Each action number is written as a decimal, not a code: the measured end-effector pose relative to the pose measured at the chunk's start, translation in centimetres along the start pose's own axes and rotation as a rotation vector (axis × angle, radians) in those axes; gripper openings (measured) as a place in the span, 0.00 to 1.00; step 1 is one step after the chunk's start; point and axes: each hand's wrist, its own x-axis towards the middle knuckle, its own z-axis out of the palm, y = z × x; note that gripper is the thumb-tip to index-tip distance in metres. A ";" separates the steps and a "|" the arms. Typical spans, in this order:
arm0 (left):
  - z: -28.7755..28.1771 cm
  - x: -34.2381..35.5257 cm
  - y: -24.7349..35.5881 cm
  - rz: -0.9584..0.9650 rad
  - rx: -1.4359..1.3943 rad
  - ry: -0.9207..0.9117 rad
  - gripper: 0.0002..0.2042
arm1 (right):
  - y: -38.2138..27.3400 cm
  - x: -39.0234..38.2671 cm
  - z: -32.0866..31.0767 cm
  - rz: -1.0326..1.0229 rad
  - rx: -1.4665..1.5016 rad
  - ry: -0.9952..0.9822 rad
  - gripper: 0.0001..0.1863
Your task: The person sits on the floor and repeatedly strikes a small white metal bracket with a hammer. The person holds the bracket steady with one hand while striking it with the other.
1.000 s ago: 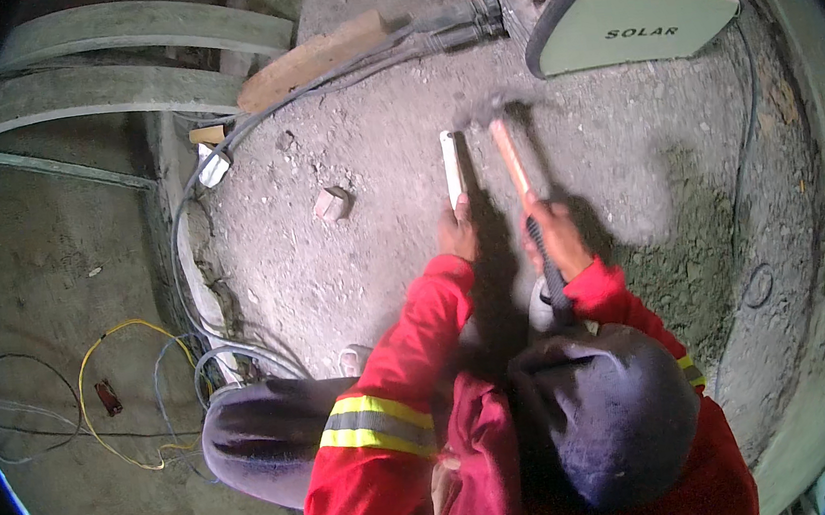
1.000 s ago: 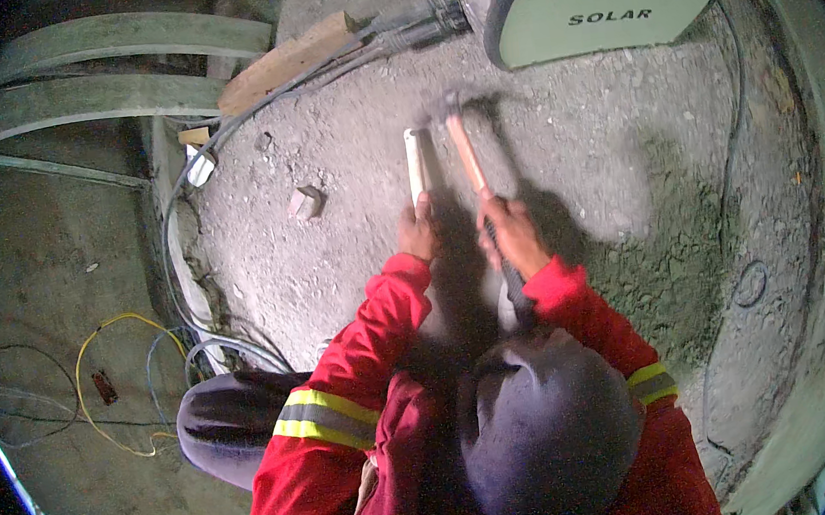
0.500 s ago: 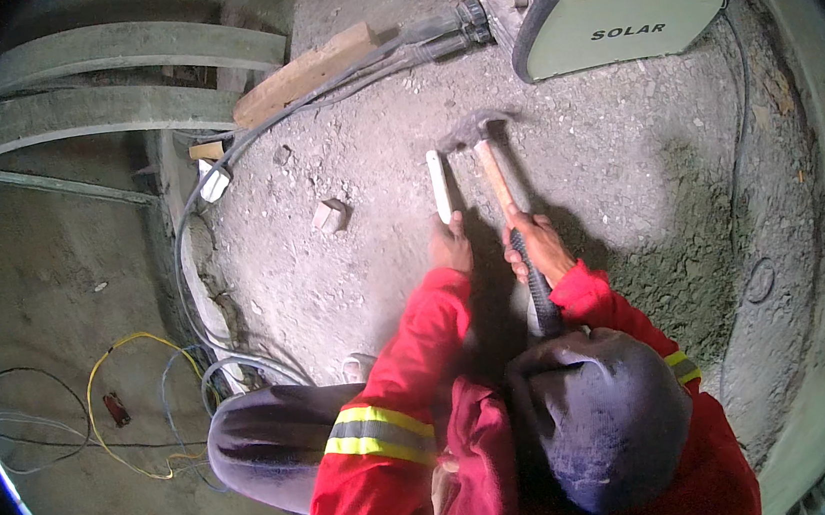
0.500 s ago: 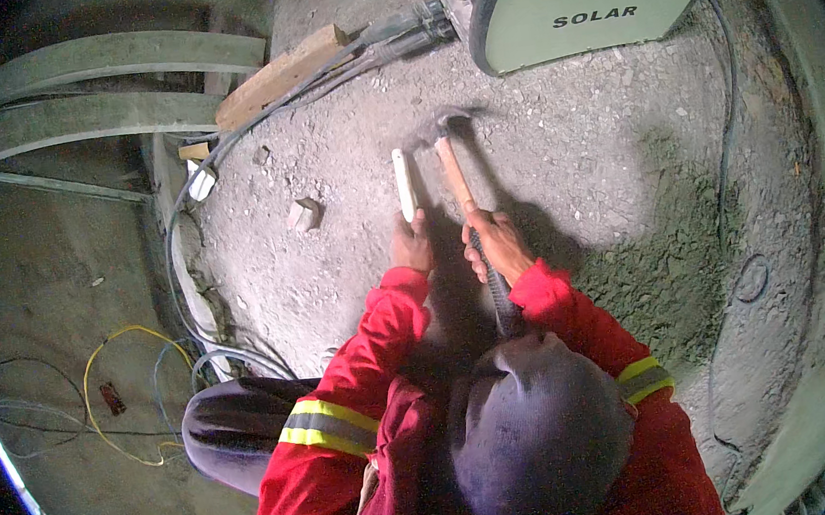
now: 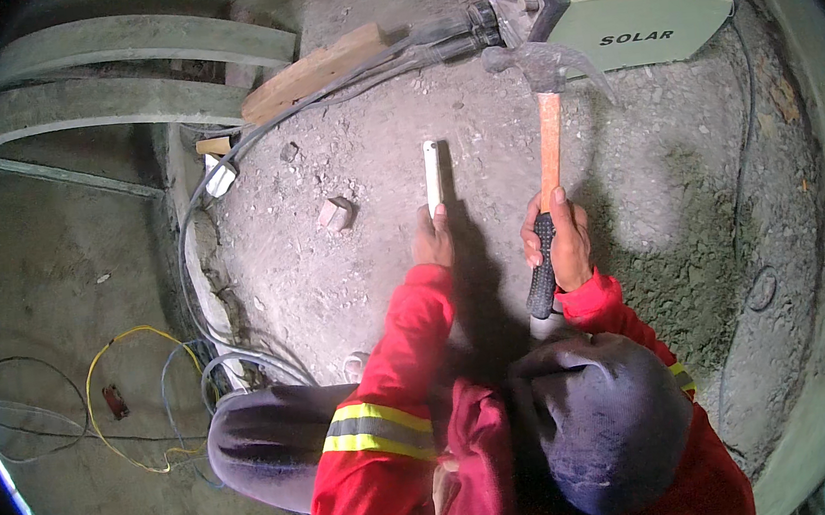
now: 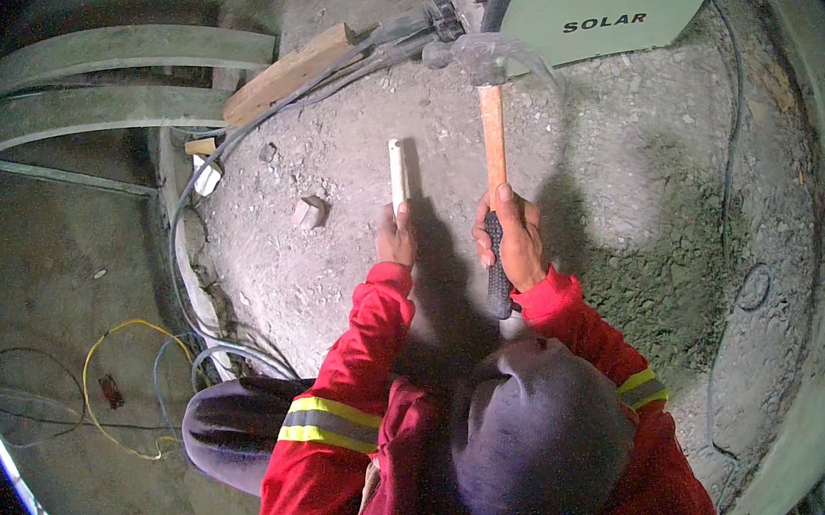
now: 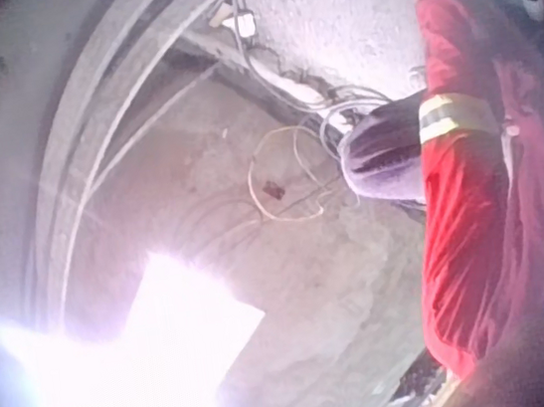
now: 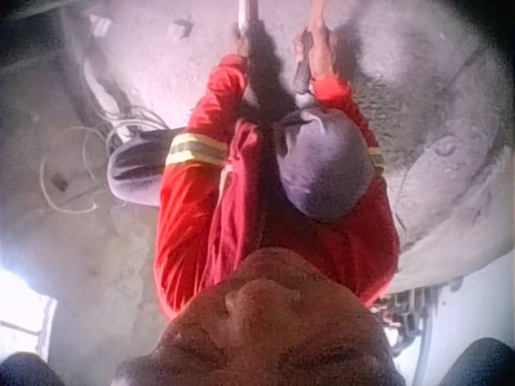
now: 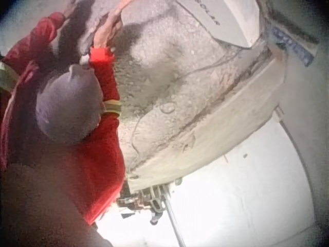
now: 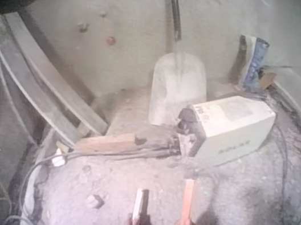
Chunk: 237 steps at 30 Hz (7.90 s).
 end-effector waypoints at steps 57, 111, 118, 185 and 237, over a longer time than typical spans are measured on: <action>0.5 -1.5 3.9 -0.151 -0.183 -0.042 0.20 | -1.6 0.9 1.8 -0.077 0.005 0.015 0.27; -0.6 -3.5 5.9 -0.490 -0.627 -0.227 0.15 | -2.1 0.6 2.1 -0.152 -0.153 -0.070 0.28; -0.5 -3.1 5.0 -0.542 -0.704 -0.179 0.16 | 6.6 3.3 -0.3 0.379 -0.379 -0.099 0.28; -2.3 -3.0 6.6 -0.692 -1.045 -0.146 0.21 | 1.1 2.3 4.6 -0.237 -0.096 -0.093 0.26; 0.0 -4.6 4.3 -0.761 -0.992 -0.228 0.22 | -5.1 0.0 2.8 -0.121 -0.174 -0.138 0.24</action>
